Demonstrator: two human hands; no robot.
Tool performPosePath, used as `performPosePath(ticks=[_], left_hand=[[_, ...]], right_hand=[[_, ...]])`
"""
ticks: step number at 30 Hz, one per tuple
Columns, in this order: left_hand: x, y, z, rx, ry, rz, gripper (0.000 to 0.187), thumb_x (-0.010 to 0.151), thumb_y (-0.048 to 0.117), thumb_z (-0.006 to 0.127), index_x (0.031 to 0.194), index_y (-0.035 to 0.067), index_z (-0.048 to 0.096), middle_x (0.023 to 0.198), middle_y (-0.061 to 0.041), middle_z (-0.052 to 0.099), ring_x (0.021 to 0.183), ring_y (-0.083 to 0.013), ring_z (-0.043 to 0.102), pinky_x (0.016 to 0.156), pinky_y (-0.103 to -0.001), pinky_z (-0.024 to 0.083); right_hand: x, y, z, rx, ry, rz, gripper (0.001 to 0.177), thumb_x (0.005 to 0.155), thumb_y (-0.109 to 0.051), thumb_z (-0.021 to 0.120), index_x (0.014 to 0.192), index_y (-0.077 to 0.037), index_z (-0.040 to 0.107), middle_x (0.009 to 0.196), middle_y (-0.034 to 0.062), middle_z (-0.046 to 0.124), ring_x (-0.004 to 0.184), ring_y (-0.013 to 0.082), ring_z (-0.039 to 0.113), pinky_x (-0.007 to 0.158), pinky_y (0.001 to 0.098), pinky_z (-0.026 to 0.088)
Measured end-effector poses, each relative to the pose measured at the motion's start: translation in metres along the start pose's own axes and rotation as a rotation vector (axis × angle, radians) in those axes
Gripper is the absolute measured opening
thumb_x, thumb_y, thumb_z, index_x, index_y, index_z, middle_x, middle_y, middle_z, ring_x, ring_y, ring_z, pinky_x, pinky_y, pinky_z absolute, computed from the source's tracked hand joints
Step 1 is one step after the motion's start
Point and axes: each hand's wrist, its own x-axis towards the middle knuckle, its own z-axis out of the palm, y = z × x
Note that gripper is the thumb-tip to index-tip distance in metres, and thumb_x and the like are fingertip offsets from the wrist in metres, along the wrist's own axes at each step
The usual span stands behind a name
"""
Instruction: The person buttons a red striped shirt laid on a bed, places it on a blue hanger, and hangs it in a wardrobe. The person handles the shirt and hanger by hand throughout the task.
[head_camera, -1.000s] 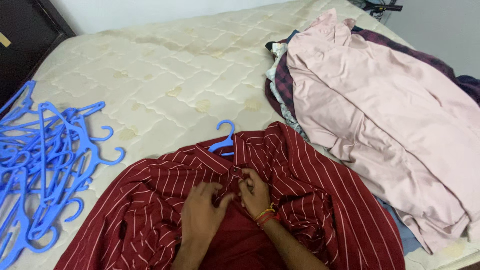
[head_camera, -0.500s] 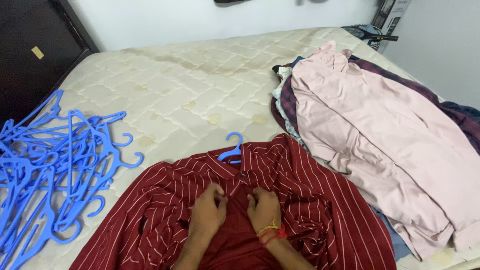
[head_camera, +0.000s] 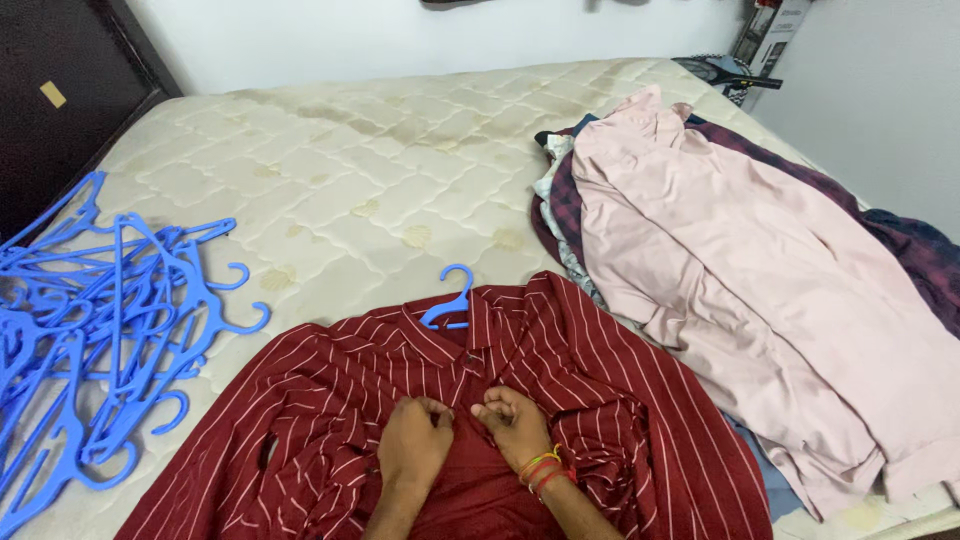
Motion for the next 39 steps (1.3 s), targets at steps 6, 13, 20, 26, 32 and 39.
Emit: performPosePath(ticks=[6, 13, 20, 26, 32, 39], left_hand=[[0.013, 0.008, 0.011, -0.241, -0.165, 0.014, 0.026, 0.101, 0.024, 0.059, 0.116, 0.009, 0.073, 0.095, -0.010, 0.079, 0.081, -0.0212, 0.074, 0.079, -0.036, 0.058], [0.010, 0.006, 0.037, -0.399, -0.111, -0.036, 0.031, 0.102, 0.030, 0.058, 0.117, 0.010, 0.075, 0.106, -0.005, 0.079, 0.096, -0.0167, 0.073, 0.091, -0.033, 0.054], [0.024, -0.012, 0.045, -0.656, -0.231, -0.064, 0.035, 0.103, 0.027, 0.055, 0.125, 0.006, 0.072, 0.117, -0.006, 0.079, 0.111, -0.0153, 0.072, 0.103, -0.031, 0.052], [0.023, -0.016, 0.044, -0.691, -0.280, -0.059, 0.037, 0.104, 0.028, 0.054, 0.130, 0.005, 0.067, 0.123, -0.008, 0.076, 0.117, -0.0159, 0.070, 0.107, -0.033, 0.051], [0.021, -0.016, 0.044, -0.643, -0.260, -0.060, 0.037, 0.103, 0.028, 0.054, 0.127, 0.006, 0.071, 0.116, -0.009, 0.078, 0.109, -0.0158, 0.071, 0.104, -0.033, 0.052], [0.022, -0.015, 0.048, -0.600, -0.198, -0.079, 0.034, 0.100, 0.027, 0.057, 0.123, 0.008, 0.074, 0.105, -0.007, 0.081, 0.099, -0.0171, 0.073, 0.098, -0.033, 0.054]], right_hand=[[-0.002, 0.002, 0.000, 0.197, 0.011, -0.019, 0.017, 0.089, -0.008, 0.079, 0.099, -0.001, 0.068, 0.076, -0.0058, 0.055, 0.070, 0.0039, 0.049, 0.065, 0.0203, 0.045], [-0.005, 0.007, 0.002, 0.201, 0.086, -0.058, 0.017, 0.086, -0.002, 0.078, 0.101, 0.001, 0.072, 0.083, -0.0021, 0.064, 0.074, 0.0058, 0.058, 0.069, 0.0210, 0.051], [-0.005, 0.008, 0.005, 0.160, 0.089, -0.070, 0.021, 0.086, -0.005, 0.075, 0.106, 0.001, 0.074, 0.088, -0.0011, 0.075, 0.080, 0.0050, 0.068, 0.076, 0.0205, 0.057], [-0.008, 0.004, 0.004, 0.070, 0.094, -0.045, 0.024, 0.086, -0.008, 0.077, 0.108, 0.000, 0.077, 0.088, 0.0021, 0.075, 0.077, 0.0064, 0.066, 0.074, 0.0220, 0.057], [0.003, 0.014, -0.001, 0.152, 0.051, 0.034, 0.026, 0.098, -0.015, 0.059, 0.109, 0.001, 0.076, 0.086, 0.0024, 0.077, 0.068, 0.0104, 0.067, 0.066, 0.0247, 0.056], [0.013, 0.017, -0.007, 0.104, -0.032, 0.068, 0.022, 0.096, -0.008, 0.062, 0.110, 0.001, 0.076, 0.081, 0.0061, 0.076, 0.066, 0.0107, 0.068, 0.064, 0.0245, 0.058]])
